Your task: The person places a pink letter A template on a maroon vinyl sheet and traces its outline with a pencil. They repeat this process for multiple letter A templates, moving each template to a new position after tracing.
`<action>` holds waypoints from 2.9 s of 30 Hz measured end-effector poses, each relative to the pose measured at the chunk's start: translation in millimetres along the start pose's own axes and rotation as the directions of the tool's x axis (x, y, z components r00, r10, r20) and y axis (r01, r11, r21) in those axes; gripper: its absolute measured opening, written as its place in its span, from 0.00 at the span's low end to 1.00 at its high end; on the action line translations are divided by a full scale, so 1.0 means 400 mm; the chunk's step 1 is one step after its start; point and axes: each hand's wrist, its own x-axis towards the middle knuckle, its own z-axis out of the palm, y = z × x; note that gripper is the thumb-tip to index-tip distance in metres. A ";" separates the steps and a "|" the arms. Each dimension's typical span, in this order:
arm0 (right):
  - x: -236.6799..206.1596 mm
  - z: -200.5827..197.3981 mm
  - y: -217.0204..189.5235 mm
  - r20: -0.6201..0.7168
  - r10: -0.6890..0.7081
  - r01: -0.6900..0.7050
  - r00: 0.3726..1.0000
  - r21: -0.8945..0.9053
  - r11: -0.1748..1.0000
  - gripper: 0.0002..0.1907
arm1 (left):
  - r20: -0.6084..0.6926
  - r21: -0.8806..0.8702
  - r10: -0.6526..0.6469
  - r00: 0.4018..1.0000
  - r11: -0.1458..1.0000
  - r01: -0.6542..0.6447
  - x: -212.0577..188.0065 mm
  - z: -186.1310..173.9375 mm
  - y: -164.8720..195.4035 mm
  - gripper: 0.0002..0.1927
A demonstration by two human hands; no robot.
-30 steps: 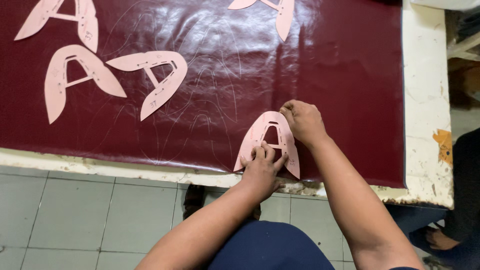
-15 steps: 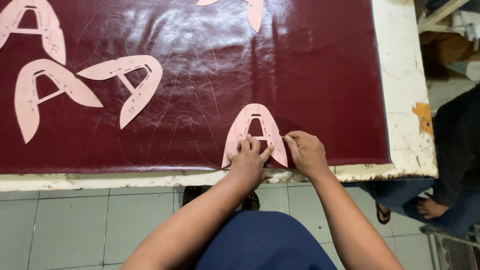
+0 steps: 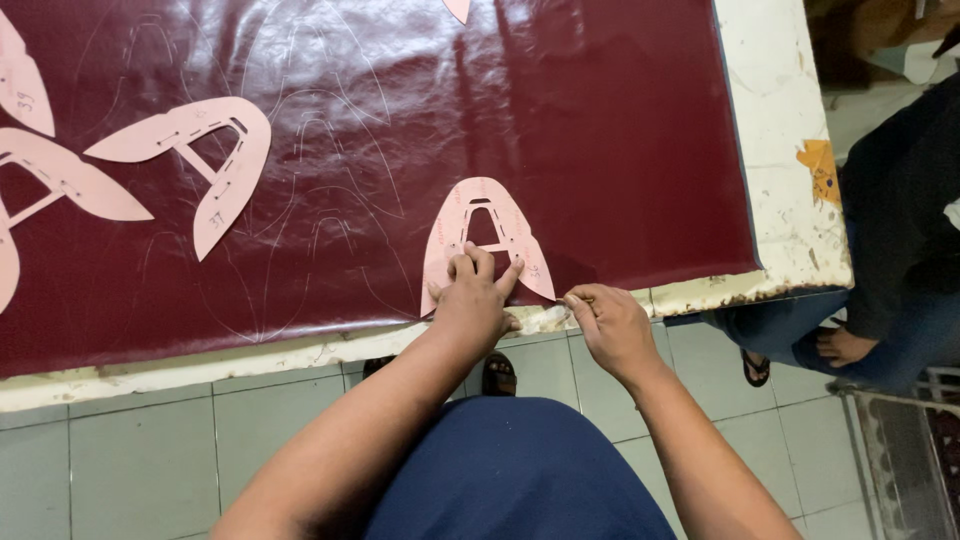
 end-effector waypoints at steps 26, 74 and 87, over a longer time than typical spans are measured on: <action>0.065 0.067 -0.222 0.010 -0.086 0.086 0.996 0.006 0.996 0.10 | -0.102 -0.010 0.043 0.994 0.999 -0.044 -0.161 -0.059 -0.130 0.52; 0.197 0.165 -0.301 0.105 0.183 -0.211 0.977 0.449 0.868 0.10 | -0.142 -0.081 0.014 0.990 0.996 -0.026 -0.186 -0.088 -0.213 0.50; 0.204 0.194 -0.372 0.039 -0.120 0.115 0.992 0.111 0.987 0.09 | -0.166 -0.253 -0.035 0.985 0.967 -0.009 -0.231 -0.028 -0.241 0.36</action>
